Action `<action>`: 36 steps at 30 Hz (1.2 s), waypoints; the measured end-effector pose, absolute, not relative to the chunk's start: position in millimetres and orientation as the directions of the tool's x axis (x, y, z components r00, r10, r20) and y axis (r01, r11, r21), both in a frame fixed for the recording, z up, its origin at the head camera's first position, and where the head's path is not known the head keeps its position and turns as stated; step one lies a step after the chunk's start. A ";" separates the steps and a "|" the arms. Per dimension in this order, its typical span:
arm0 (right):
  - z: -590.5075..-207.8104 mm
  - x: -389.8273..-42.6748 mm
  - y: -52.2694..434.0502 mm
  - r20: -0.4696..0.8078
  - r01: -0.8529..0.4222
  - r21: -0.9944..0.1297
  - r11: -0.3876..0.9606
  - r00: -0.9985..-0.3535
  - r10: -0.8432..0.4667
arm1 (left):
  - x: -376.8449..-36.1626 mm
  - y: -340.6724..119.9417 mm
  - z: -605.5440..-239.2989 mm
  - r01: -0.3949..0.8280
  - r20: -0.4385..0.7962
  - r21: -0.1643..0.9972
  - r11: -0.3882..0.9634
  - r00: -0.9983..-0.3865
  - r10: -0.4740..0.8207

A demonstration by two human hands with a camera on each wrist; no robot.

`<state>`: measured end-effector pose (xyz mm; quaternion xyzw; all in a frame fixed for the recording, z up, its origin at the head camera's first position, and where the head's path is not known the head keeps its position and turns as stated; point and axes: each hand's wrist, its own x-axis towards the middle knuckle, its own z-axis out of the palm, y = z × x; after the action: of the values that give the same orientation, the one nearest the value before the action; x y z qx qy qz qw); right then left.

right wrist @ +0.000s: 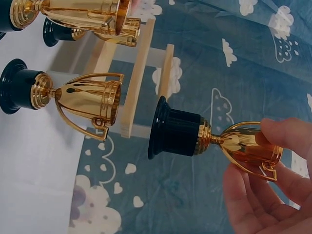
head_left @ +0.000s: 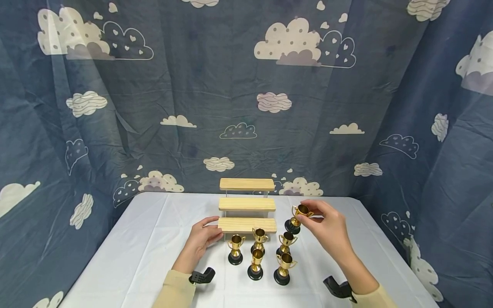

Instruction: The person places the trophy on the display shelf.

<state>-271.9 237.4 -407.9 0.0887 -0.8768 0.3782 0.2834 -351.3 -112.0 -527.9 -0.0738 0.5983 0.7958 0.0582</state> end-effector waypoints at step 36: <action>-382.7 -304.1 206.5 0.584 -0.467 -0.592 0.657 -0.810 -0.049 | -355.0 -111.7 -528.2 -0.194 -0.206 0.937 -0.290 -0.979 -0.010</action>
<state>-304.1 206.5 -382.7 0.1486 -0.8691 0.3869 0.2700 -355.0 -111.7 -528.2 -0.0859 0.5929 0.7986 0.0577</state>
